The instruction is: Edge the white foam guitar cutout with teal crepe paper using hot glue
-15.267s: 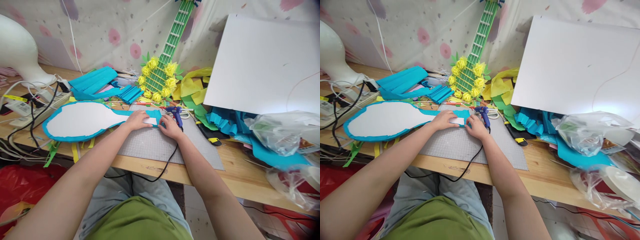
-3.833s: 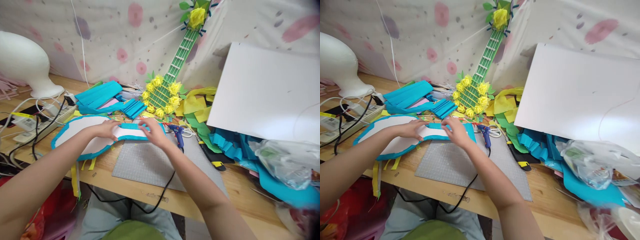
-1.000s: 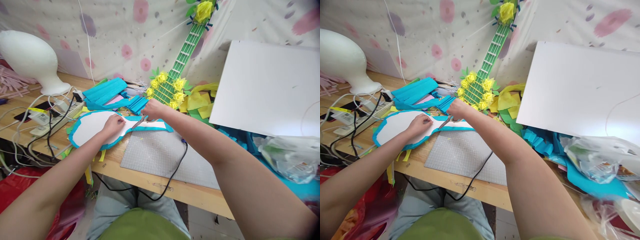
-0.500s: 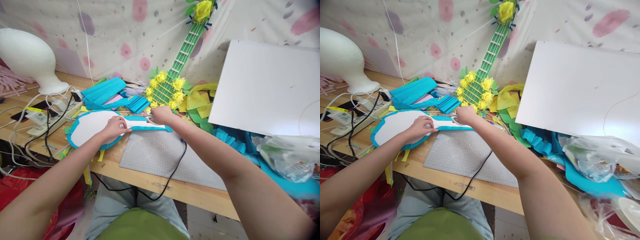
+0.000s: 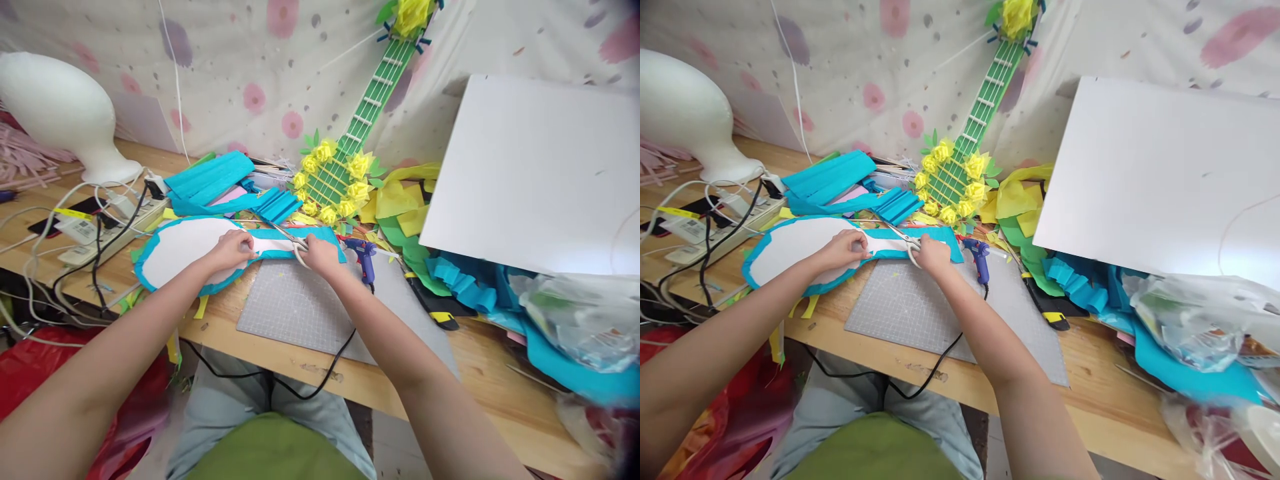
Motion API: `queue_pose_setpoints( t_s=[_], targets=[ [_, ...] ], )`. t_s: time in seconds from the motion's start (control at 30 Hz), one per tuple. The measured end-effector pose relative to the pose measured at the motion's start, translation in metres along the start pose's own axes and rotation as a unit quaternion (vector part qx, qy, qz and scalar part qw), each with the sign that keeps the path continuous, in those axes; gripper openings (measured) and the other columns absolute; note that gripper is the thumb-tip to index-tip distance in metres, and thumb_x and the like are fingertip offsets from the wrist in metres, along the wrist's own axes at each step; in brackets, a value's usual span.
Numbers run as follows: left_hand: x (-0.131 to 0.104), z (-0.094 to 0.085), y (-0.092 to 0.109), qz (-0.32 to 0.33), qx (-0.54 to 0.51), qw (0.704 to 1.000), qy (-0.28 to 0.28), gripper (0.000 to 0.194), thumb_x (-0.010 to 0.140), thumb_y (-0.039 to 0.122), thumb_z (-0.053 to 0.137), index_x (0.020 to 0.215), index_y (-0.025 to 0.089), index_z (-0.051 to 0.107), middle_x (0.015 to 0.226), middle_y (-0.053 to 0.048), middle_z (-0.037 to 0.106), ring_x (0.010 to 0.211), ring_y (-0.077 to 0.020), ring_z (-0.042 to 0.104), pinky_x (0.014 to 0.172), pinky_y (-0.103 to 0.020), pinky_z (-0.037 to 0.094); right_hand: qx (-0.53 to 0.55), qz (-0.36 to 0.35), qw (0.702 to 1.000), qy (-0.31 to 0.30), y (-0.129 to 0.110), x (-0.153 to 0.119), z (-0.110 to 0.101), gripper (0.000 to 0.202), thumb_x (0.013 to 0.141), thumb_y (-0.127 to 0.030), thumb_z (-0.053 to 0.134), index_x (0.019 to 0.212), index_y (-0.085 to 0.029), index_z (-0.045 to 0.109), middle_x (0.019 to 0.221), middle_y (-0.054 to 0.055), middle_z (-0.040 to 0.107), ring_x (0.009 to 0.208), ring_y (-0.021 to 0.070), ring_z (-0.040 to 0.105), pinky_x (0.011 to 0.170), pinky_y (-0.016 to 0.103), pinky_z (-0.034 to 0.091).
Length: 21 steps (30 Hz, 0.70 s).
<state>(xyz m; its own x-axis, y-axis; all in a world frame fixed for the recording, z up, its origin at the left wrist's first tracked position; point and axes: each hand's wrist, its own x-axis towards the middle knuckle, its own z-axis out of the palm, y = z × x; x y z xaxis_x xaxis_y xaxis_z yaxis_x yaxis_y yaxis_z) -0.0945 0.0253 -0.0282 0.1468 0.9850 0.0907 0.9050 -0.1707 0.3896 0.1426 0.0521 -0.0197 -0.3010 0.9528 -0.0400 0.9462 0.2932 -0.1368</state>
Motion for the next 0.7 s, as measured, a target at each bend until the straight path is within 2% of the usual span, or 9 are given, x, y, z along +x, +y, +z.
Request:
queue_pose_setpoints(
  t_s=[0.07,0.17,0.3,0.4,0.57,0.7],
  targets=[
    [0.001,0.001,-0.002,0.008,0.0,1.0,-0.002,0.021,0.066,0.041,0.058,0.072,0.021,0.055,0.09,-0.003,0.063,0.097,-0.0234,0.052,0.083,-0.033,0.039,0.003,-0.014,1.0,0.01,0.004,-0.007,0.001,0.043,0.083,-0.05,0.042,0.11,-0.018,0.049,0.099,0.012,0.066,0.086,0.0252,0.061,0.061,0.03,0.041],
    [0.002,0.002,-0.003,0.026,-0.006,1.0,0.0,0.02,0.066,0.039,0.057,0.069,0.02,0.054,0.086,-0.003,0.062,0.092,-0.0224,0.053,0.083,-0.033,0.039,0.008,-0.078,0.997,0.017,0.019,-0.021,0.001,0.036,0.084,-0.043,0.044,0.108,-0.018,0.05,0.101,0.012,0.064,0.09,0.0232,0.059,0.064,0.028,0.04],
    [0.002,0.002,-0.001,0.045,-0.016,0.999,0.003,0.017,0.066,0.037,0.056,0.068,0.02,0.053,0.083,-0.003,0.061,0.088,-0.0221,0.054,0.081,-0.034,0.039,0.011,-0.179,0.984,-0.007,0.048,-0.038,0.004,0.027,0.081,-0.034,0.052,0.103,-0.019,0.057,0.104,0.009,0.062,0.097,0.0211,0.055,0.074,0.028,0.04],
    [0.003,0.001,-0.001,0.046,-0.025,0.999,0.005,0.016,0.066,0.036,0.055,0.068,0.02,0.053,0.081,-0.003,0.061,0.087,-0.0214,0.053,0.081,-0.034,0.04,0.017,-0.219,0.975,-0.02,0.065,-0.044,0.006,0.023,0.078,-0.031,0.057,0.097,-0.019,0.063,0.104,0.009,0.06,0.101,0.0216,0.053,0.082,0.029,0.04],
    [0.003,0.0,-0.001,0.051,-0.031,0.998,0.002,0.012,0.067,0.032,0.053,0.067,0.02,0.055,0.081,-0.002,0.062,0.085,-0.02,0.054,0.083,-0.033,0.04,0.077,-0.22,0.972,-0.016,0.078,-0.05,0.006,0.031,0.076,-0.032,0.061,0.104,-0.019,0.061,0.105,0.008,0.059,0.101,0.0207,0.053,0.085,0.031,0.041],
    [0.002,0.001,0.0,0.059,-0.02,0.998,0.009,0.015,0.067,0.029,0.05,0.073,0.02,0.06,0.088,-0.004,0.064,0.091,-0.022,0.054,0.087,-0.035,0.038,0.128,-0.162,0.978,0.014,0.089,-0.059,0.005,0.023,0.081,-0.032,0.056,0.099,-0.021,0.061,0.101,0.006,0.061,0.095,0.018,0.056,0.082,0.03,0.043]
  ],
)
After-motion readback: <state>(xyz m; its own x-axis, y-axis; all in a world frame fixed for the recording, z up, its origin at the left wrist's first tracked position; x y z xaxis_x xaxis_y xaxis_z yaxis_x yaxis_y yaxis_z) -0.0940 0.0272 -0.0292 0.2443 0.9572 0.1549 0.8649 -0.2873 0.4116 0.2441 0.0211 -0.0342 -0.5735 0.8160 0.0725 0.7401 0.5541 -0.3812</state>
